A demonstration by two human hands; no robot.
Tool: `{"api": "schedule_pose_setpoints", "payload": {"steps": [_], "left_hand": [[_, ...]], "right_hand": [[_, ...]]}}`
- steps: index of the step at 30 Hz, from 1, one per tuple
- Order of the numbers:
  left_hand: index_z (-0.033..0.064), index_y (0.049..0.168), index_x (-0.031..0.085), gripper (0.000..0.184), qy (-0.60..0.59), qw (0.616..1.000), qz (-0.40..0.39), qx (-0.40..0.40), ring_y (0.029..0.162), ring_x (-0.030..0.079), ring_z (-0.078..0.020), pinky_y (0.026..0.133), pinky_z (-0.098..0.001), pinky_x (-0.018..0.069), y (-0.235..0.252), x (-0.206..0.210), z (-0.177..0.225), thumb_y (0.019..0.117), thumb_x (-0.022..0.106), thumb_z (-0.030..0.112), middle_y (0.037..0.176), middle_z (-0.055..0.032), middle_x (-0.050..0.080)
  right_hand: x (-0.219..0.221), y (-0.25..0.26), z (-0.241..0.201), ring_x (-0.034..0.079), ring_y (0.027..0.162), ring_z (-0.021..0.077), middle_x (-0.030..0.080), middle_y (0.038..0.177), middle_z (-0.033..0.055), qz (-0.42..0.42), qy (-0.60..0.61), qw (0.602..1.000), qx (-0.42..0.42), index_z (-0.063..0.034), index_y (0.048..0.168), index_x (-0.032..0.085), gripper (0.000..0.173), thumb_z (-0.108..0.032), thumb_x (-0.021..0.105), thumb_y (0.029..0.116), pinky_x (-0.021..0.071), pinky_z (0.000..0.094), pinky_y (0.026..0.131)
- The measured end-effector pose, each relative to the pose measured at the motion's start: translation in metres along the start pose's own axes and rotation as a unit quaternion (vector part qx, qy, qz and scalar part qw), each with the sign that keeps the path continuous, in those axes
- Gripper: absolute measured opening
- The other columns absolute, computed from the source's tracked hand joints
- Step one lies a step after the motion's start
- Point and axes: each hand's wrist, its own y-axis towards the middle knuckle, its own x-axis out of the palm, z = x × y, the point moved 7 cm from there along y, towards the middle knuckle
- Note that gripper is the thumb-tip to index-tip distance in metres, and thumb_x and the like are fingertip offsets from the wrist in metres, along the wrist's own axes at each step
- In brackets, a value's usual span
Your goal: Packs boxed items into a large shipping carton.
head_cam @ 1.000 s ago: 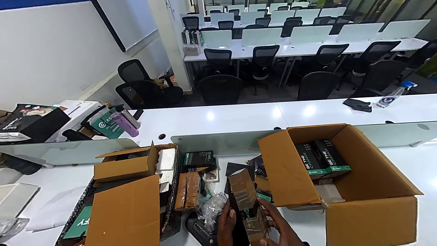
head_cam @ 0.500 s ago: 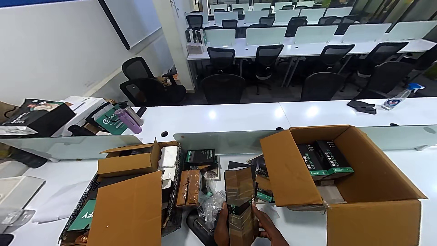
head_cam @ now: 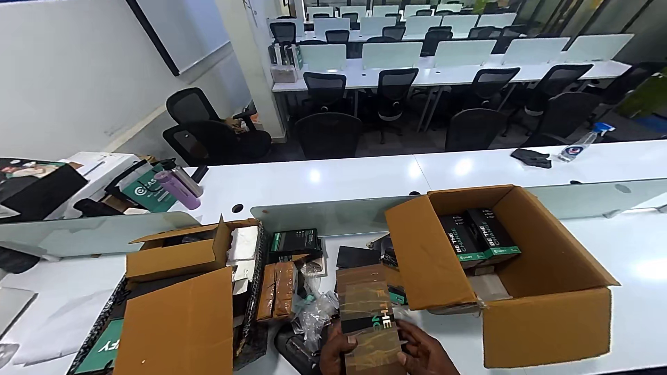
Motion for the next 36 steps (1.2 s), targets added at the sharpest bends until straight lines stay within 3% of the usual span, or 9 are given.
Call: {"api": "schedule_pose_setpoints", "payload": {"steps": [2,14,21,24,27,31,36], "left_hand": [[0.0128,0.112,0.074,0.031,-0.002,1.000,-0.013,-0.009,0.093,0.075,-0.0153,0.085,-0.0362,0.0615,0.000,0.002,-0.008,0.0812,0.072,0.013,0.101,-0.0071,0.078],[0.0082,0.121,0.064,0.041,0.143,0.989,-0.009,-0.029,0.097,0.073,-0.0110,0.091,-0.0334,0.0595,0.006,0.033,-0.042,0.0847,0.077,0.020,0.106,-0.0026,0.077],[0.0126,0.122,0.068,0.039,0.124,0.991,-0.042,0.017,0.101,0.073,-0.0104,0.093,-0.0326,0.0588,0.021,0.080,-0.082,0.0846,0.077,0.019,0.110,-0.0025,0.077],[0.0148,0.125,0.069,0.038,0.127,0.989,-0.077,0.021,0.103,0.072,-0.0100,0.095,-0.0322,0.0580,0.029,0.105,-0.106,0.0874,0.076,0.018,0.112,-0.0017,0.076],[0.0173,0.122,0.070,0.034,0.101,0.994,-0.045,0.017,0.100,0.073,-0.0098,0.092,-0.0322,0.0593,0.029,0.121,-0.129,0.0884,0.074,0.020,0.109,-0.0016,0.077],[0.0162,0.107,0.075,0.022,0.030,0.997,0.064,0.023,0.088,0.076,-0.0130,0.083,-0.0334,0.0624,0.027,0.129,-0.151,0.0874,0.072,0.025,0.096,-0.0045,0.079],[0.0162,0.103,0.080,0.022,-0.017,0.998,0.030,0.048,0.089,0.076,-0.0119,0.084,-0.0316,0.0620,0.036,0.145,-0.174,0.0922,0.066,0.028,0.096,-0.0050,0.079]], "right_hand": [[-0.004,-0.006,0.003,0.072,0.108,0.0217,0.071,0.124,0.0145,-0.012,0.020,1.000,0.002,0.0089,0.140,0.050,0.051,-0.010,0.067,0.0961,0.0609,0.0397,0.094],[-0.052,-0.030,0.007,0.075,0.087,0.0214,0.075,0.109,0.0110,0.021,0.048,0.999,0.008,0.0037,0.132,0.056,0.051,-0.006,0.077,0.0865,0.0643,0.0389,0.078],[-0.107,-0.042,0.001,0.073,0.094,0.0152,0.074,0.112,0.0078,-0.035,0.034,0.999,-0.023,0.0050,0.135,0.053,0.051,-0.017,0.072,0.0929,0.0620,0.0354,0.085],[-0.144,-0.047,-0.006,0.073,0.097,0.0193,0.072,0.118,0.0112,0.007,0.024,0.999,-0.039,0.0061,0.141,0.049,0.058,-0.018,0.073,0.0925,0.0625,0.0385,0.087],[-0.176,-0.047,-0.015,0.074,0.096,0.0220,0.071,0.120,0.0141,0.010,0.028,0.996,-0.080,0.0076,0.144,0.047,0.068,-0.024,0.076,0.0915,0.0631,0.0403,0.085],[-0.207,-0.046,-0.025,0.074,0.094,0.0180,0.072,0.121,0.0119,-0.006,0.036,0.989,-0.140,0.0014,0.134,0.062,0.044,-0.022,0.070,0.0975,0.0635,0.0364,0.082],[-0.235,-0.040,-0.030,0.074,0.082,0.0143,0.076,0.103,0.0074,0.010,0.037,0.991,-0.128,0.0005,0.116,0.071,0.022,-0.005,0.067,0.0953,0.0641,0.0323,0.074]]}}
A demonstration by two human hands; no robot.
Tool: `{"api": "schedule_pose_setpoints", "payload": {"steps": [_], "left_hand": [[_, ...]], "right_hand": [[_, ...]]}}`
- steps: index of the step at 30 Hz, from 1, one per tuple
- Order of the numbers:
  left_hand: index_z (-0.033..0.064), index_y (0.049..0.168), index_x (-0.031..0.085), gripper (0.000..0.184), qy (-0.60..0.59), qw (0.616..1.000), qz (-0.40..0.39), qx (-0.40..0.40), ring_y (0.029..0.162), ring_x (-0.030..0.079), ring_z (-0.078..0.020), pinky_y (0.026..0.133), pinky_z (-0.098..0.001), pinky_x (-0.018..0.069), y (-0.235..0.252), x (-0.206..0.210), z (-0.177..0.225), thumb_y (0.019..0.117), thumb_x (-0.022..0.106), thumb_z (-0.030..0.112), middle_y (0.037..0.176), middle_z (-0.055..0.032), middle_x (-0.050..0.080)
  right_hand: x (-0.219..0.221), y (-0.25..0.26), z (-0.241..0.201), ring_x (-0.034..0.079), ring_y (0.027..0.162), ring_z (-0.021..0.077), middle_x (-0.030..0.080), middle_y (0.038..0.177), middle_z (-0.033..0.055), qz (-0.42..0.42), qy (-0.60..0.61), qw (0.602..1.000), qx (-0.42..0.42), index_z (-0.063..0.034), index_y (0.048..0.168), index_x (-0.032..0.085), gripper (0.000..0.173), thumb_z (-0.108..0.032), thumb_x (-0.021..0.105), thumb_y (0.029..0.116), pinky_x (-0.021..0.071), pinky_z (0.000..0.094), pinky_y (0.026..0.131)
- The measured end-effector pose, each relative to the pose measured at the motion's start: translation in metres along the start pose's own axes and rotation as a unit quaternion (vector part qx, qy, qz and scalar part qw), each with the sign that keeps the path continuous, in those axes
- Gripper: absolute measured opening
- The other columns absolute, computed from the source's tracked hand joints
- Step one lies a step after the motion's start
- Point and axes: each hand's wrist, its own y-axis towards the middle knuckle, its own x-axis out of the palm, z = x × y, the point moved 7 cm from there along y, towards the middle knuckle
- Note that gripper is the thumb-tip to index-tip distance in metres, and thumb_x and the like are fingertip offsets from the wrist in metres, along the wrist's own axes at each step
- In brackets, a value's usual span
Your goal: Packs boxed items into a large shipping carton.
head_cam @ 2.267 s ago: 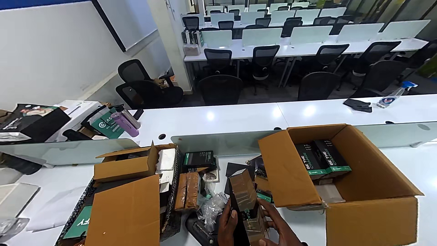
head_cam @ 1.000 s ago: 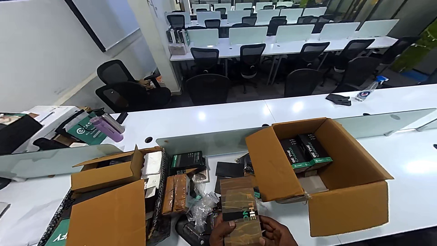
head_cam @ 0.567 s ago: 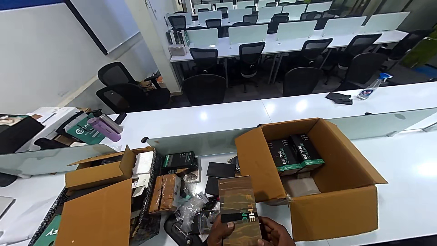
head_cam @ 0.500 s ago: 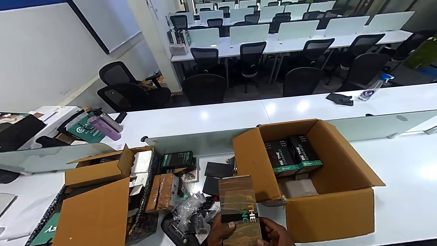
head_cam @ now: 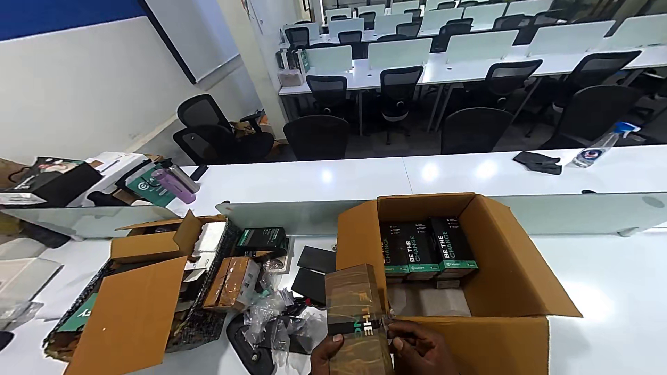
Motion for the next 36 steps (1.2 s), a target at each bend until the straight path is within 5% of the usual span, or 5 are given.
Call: {"api": "schedule_pose_setpoints", "payload": {"steps": [19,23,27,32,36], "left_hand": [[0.0157,0.106,0.078,0.022,0.030,0.999,0.030,0.009,0.088,0.076,-0.0131,0.082,-0.0330,0.0625,0.012,0.018,-0.037,0.0866,0.073,0.024,0.096,-0.0056,0.079],[0.0179,0.113,0.074,0.026,0.075,0.996,0.030,0.024,0.093,0.075,-0.0117,0.087,-0.0329,0.0611,0.018,0.022,-0.033,0.0874,0.073,0.022,0.102,-0.0031,0.078],[0.0150,0.117,0.070,0.032,0.100,0.994,0.026,0.033,0.096,0.074,-0.0123,0.089,-0.0338,0.0606,0.032,0.025,-0.031,0.0862,0.076,0.023,0.105,-0.0038,0.078],[0.0026,0.131,0.055,0.050,0.189,0.981,0.020,0.039,0.101,0.072,-0.0129,0.093,-0.0349,0.0596,0.054,0.039,-0.033,0.0897,0.074,0.024,0.112,-0.0052,0.075],[-0.0118,0.149,0.020,0.094,0.322,0.946,0.009,0.037,0.110,0.068,-0.0140,0.096,-0.0346,0.0586,0.080,0.047,-0.044,0.0902,0.073,0.039,0.127,-0.0137,0.065]], "right_hand": [[-0.033,0.024,0.027,0.058,0.067,0.0043,0.058,0.078,-0.0068,-0.141,0.055,0.984,0.094,-0.0130,0.099,0.055,0.005,-0.011,0.051,0.1017,0.0509,0.0244,0.061],[-0.040,0.028,0.027,0.060,0.075,0.0065,0.060,0.081,-0.0023,-0.139,-0.031,0.986,0.085,-0.0071,0.105,0.058,0.029,-0.030,0.040,0.1089,0.0533,0.0282,0.069],[-0.044,0.027,0.023,0.068,0.089,0.0130,0.068,0.101,0.0064,-0.184,-0.010,0.978,0.095,0.0010,0.138,0.045,0.078,-0.065,0.051,0.0980,0.0589,0.0345,0.079],[-0.043,0.021,0.013,0.069,0.113,0.0204,0.067,0.129,0.0123,-0.230,0.038,0.964,0.130,0.0022,0.151,0.028,0.079,-0.019,0.075,0.0920,0.0583,0.0404,0.100],[-0.070,0.028,0.009,0.069,0.113,0.0189,0.067,0.130,0.0098,-0.147,0.029,0.981,0.127,0.0041,0.150,0.032,0.071,-0.020,0.071,0.0950,0.0598,0.0394,0.097]]}}
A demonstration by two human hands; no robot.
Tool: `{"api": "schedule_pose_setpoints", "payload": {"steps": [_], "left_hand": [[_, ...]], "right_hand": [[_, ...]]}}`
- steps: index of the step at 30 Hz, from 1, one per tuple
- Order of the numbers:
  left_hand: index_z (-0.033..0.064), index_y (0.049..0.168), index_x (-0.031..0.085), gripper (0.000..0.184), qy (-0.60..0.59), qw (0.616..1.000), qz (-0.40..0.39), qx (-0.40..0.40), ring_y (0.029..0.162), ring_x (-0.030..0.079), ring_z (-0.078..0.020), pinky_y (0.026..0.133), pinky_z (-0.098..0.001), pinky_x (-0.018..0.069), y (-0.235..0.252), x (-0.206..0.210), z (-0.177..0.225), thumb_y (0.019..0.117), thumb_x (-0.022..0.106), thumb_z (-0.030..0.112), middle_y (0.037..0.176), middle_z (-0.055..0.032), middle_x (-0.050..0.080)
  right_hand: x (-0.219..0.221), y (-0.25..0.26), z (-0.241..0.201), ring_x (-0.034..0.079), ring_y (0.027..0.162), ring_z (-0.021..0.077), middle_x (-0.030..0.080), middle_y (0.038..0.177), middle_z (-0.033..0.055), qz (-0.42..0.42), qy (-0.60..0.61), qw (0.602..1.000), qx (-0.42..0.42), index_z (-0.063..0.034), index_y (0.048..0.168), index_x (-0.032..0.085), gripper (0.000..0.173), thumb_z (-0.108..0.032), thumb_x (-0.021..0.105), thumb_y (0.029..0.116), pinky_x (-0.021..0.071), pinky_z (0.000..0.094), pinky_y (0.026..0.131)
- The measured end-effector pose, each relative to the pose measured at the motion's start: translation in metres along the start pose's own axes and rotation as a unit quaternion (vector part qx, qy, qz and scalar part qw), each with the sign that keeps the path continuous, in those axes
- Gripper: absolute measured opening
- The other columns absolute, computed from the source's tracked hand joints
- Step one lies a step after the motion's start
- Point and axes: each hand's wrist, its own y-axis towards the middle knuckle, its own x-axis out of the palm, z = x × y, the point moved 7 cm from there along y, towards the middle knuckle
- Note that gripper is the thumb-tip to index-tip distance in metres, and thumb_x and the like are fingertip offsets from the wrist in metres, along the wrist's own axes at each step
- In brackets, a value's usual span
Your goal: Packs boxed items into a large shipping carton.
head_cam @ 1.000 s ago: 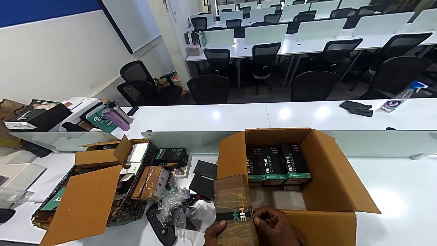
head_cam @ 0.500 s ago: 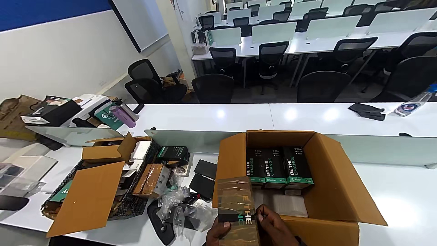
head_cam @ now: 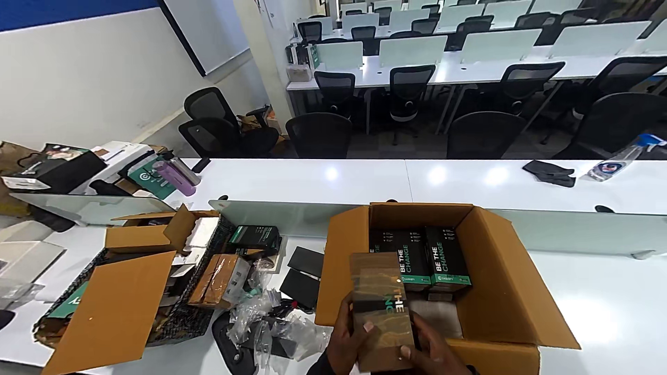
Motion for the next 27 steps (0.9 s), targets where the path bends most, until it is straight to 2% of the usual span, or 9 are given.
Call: {"api": "schedule_pose_setpoints", "payload": {"steps": [3,5,8,12,15,18,22,24,27], "left_hand": [[-0.0095,0.154,0.013,0.101,0.054,0.998,-0.024,-0.028,0.116,0.067,-0.0242,0.094,-0.0407,0.0599,0.008,0.006,-0.012,0.0857,0.078,0.028,0.144,-0.0208,0.054],[-0.0042,0.154,0.023,0.089,0.119,0.990,-0.035,-0.073,0.113,0.069,-0.0243,0.089,-0.0407,0.0622,0.007,0.006,-0.021,0.0853,0.075,0.015,0.151,-0.0178,0.048],[0.0004,0.150,0.041,0.072,0.223,0.969,-0.064,-0.086,0.103,0.072,-0.0192,0.082,-0.0369,0.0639,0.006,0.007,-0.026,0.0857,0.073,0.011,0.149,-0.0145,0.051],[-0.0012,0.134,0.059,0.051,0.266,0.958,-0.089,-0.060,0.105,0.071,-0.0196,0.081,-0.0353,0.0637,0.007,0.009,-0.026,0.0858,0.074,0.009,0.153,-0.0173,0.046],[-0.0005,0.129,0.062,0.045,0.264,0.958,-0.093,-0.055,0.105,0.071,-0.0192,0.081,-0.0360,0.0640,0.007,0.008,-0.026,0.0861,0.074,0.009,0.153,-0.0165,0.047],[-0.0009,0.127,0.063,0.043,0.261,0.960,-0.092,-0.047,0.105,0.071,-0.0187,0.081,-0.0354,0.0642,0.007,0.008,-0.025,0.0867,0.073,0.008,0.152,-0.0165,0.047],[-0.0007,0.125,0.064,0.040,0.256,0.962,-0.088,-0.042,0.105,0.071,-0.0182,0.081,-0.0351,0.0642,0.007,0.007,-0.027,0.0870,0.072,0.008,0.152,-0.0159,0.049],[-0.0008,0.124,0.064,0.039,0.251,0.963,-0.086,-0.037,0.104,0.072,-0.0180,0.080,-0.0350,0.0643,0.007,0.006,-0.027,0.0869,0.072,0.009,0.151,-0.0160,0.049],[-0.0010,0.124,0.064,0.039,0.247,0.965,-0.084,-0.038,0.104,0.072,-0.0178,0.080,-0.0345,0.0643,0.007,0.006,-0.027,0.0869,0.072,0.009,0.151,-0.0161,0.050]], "right_hand": [[-0.039,0.001,-0.002,0.074,0.098,0.0227,0.070,0.122,0.0106,0.134,-0.026,0.989,0.048,0.0005,0.151,0.037,0.065,-0.020,0.065,0.0964,0.0653,0.0402,0.073],[-0.072,0.004,0.004,0.073,0.085,0.0249,0.070,0.119,0.0136,0.210,-0.058,0.970,0.105,-0.0037,0.155,0.036,0.063,-0.022,0.058,0.0985,0.0627,0.0404,0.063],[-0.115,0.008,0.011,0.073,0.084,0.0238,0.069,0.121,0.0146,0.255,-0.131,0.943,0.170,-0.0072,0.153,0.042,0.052,-0.024,0.050,0.1045,0.0621,0.0400,0.065],[-0.147,0.016,0.033,0.072,0.090,0.0260,0.065,0.128,0.0178,0.261,-0.174,0.923,0.225,-0.0075,0.154,0.043,0.048,-0.024,0.046,0.1085,0.0618,0.0421,0.069],[-0.155,0.026,0.041,0.071,0.102,0.0312,0.061,0.135,0.0204,0.260,-0.171,0.919,0.244,-0.0130,0.158,0.039,0.049,-0.021,0.045,0.1093,0.0617,0.0474,0.076],[-0.158,0.039,0.043,0.069,0.100,0.0335,0.061,0.127,0.0223,0.249,-0.174,0.916,0.262,-0.0249,0.161,0.032,0.052,-0.019,0.042,0.1104,0.0604,0.0491,0.074],[-0.167,0.052,0.047,0.062,0.125,0.0339,0.048,0.154,0.0127,0.235,-0.190,0.921,0.247,-0.0190,0.150,0.052,0.041,-0.017,0.042,0.1096,0.0596,0.0548,0.088],[-0.172,0.059,0.047,0.061,0.126,0.0335,0.047,0.154,0.0146,0.226,-0.230,0.917,0.233,-0.0174,0.150,0.053,0.047,-0.023,0.058,0.1033,0.0598,0.0530,0.091],[-0.174,0.069,0.041,0.046,0.140,0.0374,0.044,0.154,0.0238,0.194,-0.362,0.882,0.231,-0.0158,0.157,0.041,0.093,-0.040,0.085,0.0787,0.0421,0.0518,0.113]]}}
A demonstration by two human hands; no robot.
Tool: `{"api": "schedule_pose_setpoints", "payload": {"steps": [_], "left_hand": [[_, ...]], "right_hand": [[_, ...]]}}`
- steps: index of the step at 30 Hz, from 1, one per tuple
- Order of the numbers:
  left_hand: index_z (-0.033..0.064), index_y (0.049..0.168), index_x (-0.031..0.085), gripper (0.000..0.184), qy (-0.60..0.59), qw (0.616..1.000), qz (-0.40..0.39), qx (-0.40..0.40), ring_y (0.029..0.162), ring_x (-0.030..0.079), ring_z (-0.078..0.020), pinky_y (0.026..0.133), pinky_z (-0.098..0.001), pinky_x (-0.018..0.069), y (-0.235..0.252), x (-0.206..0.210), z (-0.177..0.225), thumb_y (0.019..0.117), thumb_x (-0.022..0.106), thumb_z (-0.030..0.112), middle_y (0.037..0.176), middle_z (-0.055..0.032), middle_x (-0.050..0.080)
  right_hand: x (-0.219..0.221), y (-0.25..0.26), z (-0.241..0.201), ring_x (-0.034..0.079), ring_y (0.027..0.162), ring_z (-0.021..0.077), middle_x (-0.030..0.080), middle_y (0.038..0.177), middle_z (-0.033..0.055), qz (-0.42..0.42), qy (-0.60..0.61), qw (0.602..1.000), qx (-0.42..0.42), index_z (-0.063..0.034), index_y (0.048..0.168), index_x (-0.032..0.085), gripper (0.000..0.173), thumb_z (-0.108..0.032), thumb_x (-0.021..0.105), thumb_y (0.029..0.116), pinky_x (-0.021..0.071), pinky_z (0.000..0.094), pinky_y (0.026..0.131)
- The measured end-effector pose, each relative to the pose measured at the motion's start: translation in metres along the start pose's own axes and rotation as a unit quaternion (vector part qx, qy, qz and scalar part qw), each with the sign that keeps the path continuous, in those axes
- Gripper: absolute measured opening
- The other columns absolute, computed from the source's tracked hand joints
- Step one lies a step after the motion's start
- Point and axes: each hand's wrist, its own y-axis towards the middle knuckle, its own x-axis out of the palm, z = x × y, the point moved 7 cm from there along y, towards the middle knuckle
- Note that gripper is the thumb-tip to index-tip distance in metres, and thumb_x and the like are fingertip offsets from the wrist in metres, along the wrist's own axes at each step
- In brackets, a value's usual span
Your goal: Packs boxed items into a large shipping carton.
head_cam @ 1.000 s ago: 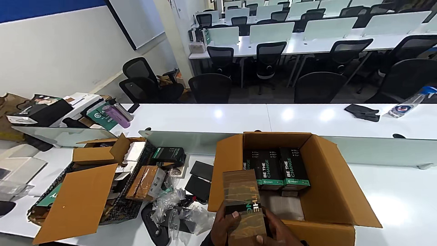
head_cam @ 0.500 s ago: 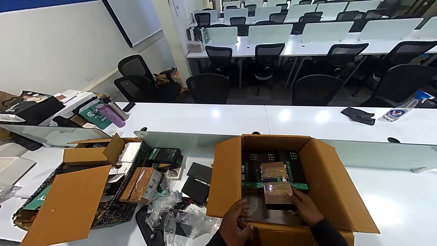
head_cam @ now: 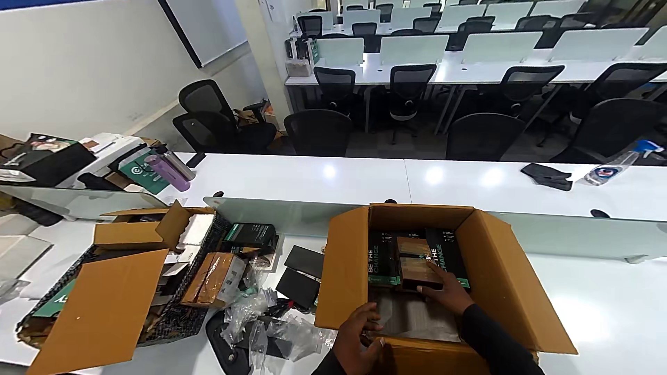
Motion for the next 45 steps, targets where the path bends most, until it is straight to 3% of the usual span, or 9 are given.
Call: {"api": "schedule_pose_setpoints", "payload": {"steps": [2,6,15,18,23,27,30,35,45], "left_hand": [[-0.0012,0.123,0.065,0.038,0.002,1.000,0.000,0.002,0.104,0.072,-0.0180,0.080,-0.0341,0.0642,0.000,0.001,0.000,0.0869,0.072,0.008,0.151,-0.0162,0.050],[-0.0014,0.122,0.065,0.036,0.001,1.000,0.000,0.006,0.104,0.072,-0.0182,0.080,-0.0343,0.0643,-0.001,0.001,-0.001,0.0873,0.072,0.008,0.151,-0.0165,0.049],[-0.0016,0.122,0.066,0.035,0.004,1.000,0.003,0.015,0.103,0.072,-0.0169,0.081,-0.0331,0.0640,-0.001,0.001,-0.002,0.0884,0.070,0.008,0.149,-0.0162,0.051],[-0.0009,0.123,0.065,0.036,0.011,1.000,0.002,0.008,0.102,0.072,-0.0171,0.081,-0.0339,0.0639,0.000,0.000,-0.001,0.0891,0.070,0.009,0.148,-0.0153,0.052],[-0.0009,0.124,0.065,0.036,0.003,1.000,0.003,0.006,0.100,0.072,-0.0168,0.080,-0.0336,0.0641,0.001,0.000,-0.003,0.0896,0.070,0.009,0.148,-0.0146,0.053],[-0.0005,0.124,0.065,0.035,0.005,1.000,0.003,0.004,0.098,0.073,-0.0160,0.079,-0.0332,0.0642,0.002,-0.001,-0.004,0.0903,0.069,0.009,0.148,-0.0138,0.053],[-0.0006,0.123,0.065,0.034,0.006,1.000,0.006,0.012,0.095,0.073,-0.0156,0.078,-0.0326,0.0642,0.002,-0.002,-0.004,0.0906,0.069,0.009,0.146,-0.0140,0.055],[-0.0011,0.122,0.065,0.033,0.006,1.000,0.007,0.011,0.096,0.073,-0.0161,0.079,-0.0325,0.0644,0.002,-0.001,-0.005,0.0906,0.069,0.007,0.146,-0.0147,0.055],[-0.0017,0.122,0.066,0.031,0.003,1.000,0.014,0.000,0.091,0.074,-0.0144,0.078,-0.0314,0.0644,0.005,-0.005,-0.004,0.0929,0.068,0.010,0.144,-0.0141,0.057]], "right_hand": [[0.000,0.005,-0.006,0.048,0.135,0.0405,0.041,0.150,0.0278,0.002,-0.084,0.996,0.007,-0.0176,0.160,0.035,0.104,-0.036,0.090,0.0744,0.0441,0.0524,0.110],[0.002,0.022,-0.008,0.055,0.128,0.0419,0.042,0.149,0.0281,0.002,-0.179,0.984,0.000,-0.0211,0.161,0.034,0.091,-0.020,0.082,0.0834,0.0505,0.0532,0.104],[0.014,0.033,-0.014,0.065,0.115,0.0446,0.033,0.158,0.0287,-0.025,-0.294,0.955,0.013,-0.0147,0.163,0.025,0.088,-0.022,0.074,0.0913,0.0552,0.0549,0.096],[0.018,0.029,-0.016,0.067,0.107,0.0461,0.030,0.158,0.0294,-0.039,-0.357,0.933,0.032,-0.0088,0.158,0.035,0.075,-0.018,0.069,0.0921,0.0575,0.0567,0.089],[0.023,0.036,-0.025,0.040,0.139,0.0514,0.034,0.158,0.0280,-0.024,-0.428,0.903,-0.036,-0.0106,0.158,0.037,0.094,-0.029,0.085,0.0790,0.0451,0.0660,0.101],[0.044,0.048,-0.033,0.022,0.150,0.0513,0.021,0.166,0.0273,-0.042,-0.462,0.874,-0.146,-0.0172,0.163,0.026,0.115,-0.037,0.091,0.0711,0.0260,0.0706,0.116],[0.062,0.055,-0.030,0.017,0.153,0.0503,0.014,0.168,0.0261,-0.062,-0.481,0.853,-0.190,-0.0176,0.165,0.019,0.123,-0.042,0.091,0.0681,0.0194,0.0716,0.118],[0.078,0.068,-0.025,0.015,0.154,0.0488,0.015,0.169,0.0224,-0.072,-0.499,0.831,-0.235,-0.0269,0.163,0.027,0.108,-0.029,0.088,0.0734,0.0200,0.0751,0.115],[0.085,0.073,-0.019,0.011,0.153,0.0530,0.008,0.169,0.0256,-0.076,-0.501,0.840,-0.194,-0.0219,0.164,0.023,0.095,-0.027,0.078,0.0869,0.0177,0.0766,0.115]]}}
